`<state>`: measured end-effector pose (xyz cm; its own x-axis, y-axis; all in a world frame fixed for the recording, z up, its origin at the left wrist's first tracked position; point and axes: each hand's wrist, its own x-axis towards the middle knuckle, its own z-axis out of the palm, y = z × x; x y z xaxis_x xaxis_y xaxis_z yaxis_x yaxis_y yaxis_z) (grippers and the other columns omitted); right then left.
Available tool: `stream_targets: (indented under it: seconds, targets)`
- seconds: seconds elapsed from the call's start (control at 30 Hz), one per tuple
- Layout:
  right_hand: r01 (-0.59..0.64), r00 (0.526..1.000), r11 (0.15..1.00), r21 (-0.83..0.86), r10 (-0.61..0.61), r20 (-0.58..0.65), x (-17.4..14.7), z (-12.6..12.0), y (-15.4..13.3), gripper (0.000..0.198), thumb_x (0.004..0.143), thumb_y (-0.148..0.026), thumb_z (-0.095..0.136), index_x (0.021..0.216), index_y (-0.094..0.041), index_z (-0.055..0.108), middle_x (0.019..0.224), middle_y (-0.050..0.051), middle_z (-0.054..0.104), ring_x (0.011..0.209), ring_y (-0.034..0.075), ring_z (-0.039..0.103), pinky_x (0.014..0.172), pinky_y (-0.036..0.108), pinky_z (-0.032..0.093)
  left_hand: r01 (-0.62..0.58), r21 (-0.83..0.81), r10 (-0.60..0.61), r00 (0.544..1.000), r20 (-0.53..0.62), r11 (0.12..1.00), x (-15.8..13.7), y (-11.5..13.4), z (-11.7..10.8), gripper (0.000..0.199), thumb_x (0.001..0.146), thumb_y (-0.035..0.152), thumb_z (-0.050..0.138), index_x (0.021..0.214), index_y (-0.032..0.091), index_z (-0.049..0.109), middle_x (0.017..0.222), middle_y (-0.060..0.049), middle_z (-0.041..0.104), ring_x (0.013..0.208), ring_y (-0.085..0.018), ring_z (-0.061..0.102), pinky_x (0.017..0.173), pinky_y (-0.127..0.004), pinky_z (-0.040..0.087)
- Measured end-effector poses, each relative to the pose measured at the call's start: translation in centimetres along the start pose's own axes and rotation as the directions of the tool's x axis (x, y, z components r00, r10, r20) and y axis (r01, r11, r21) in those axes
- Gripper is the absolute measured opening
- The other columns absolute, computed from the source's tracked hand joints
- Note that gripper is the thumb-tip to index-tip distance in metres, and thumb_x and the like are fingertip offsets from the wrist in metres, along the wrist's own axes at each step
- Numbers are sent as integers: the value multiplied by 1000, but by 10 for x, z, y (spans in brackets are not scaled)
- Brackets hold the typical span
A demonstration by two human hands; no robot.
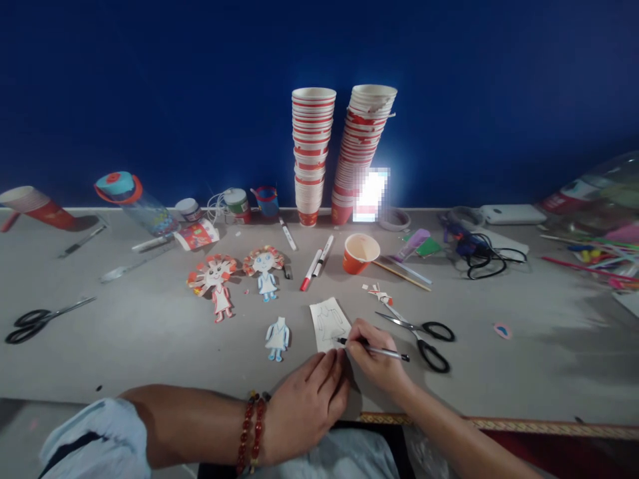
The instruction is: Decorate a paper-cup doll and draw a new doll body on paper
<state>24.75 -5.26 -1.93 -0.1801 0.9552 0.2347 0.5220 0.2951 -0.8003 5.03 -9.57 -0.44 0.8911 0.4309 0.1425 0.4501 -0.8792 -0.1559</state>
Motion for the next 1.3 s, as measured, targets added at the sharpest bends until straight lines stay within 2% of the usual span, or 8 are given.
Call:
stream_targets:
  seconds: [0.87, 1.3]
  targets:
    - [20, 1000, 1000, 15, -20, 14, -2, -3, 0, 16, 76, -16, 46, 62, -22, 42, 53, -5, 44, 50, 12, 41, 51, 23, 32, -1, 30, 2, 1000, -25, 1000, 0, 0, 0, 45, 100, 31, 41, 134, 4, 51, 139, -22, 53, 131, -30, 49, 112, -43, 23]
    - [15, 999, 999, 37, -16, 34, -1, -5, -3, 16, 75, -16, 46, 61, -22, 41, 52, -5, 43, 50, 12, 40, 50, 24, 31, -4, 13, 4, 1000, -1, 1000, 0, 0, 0, 44, 100, 32, 42, 133, 5, 51, 140, -23, 53, 132, -30, 48, 112, -44, 21]
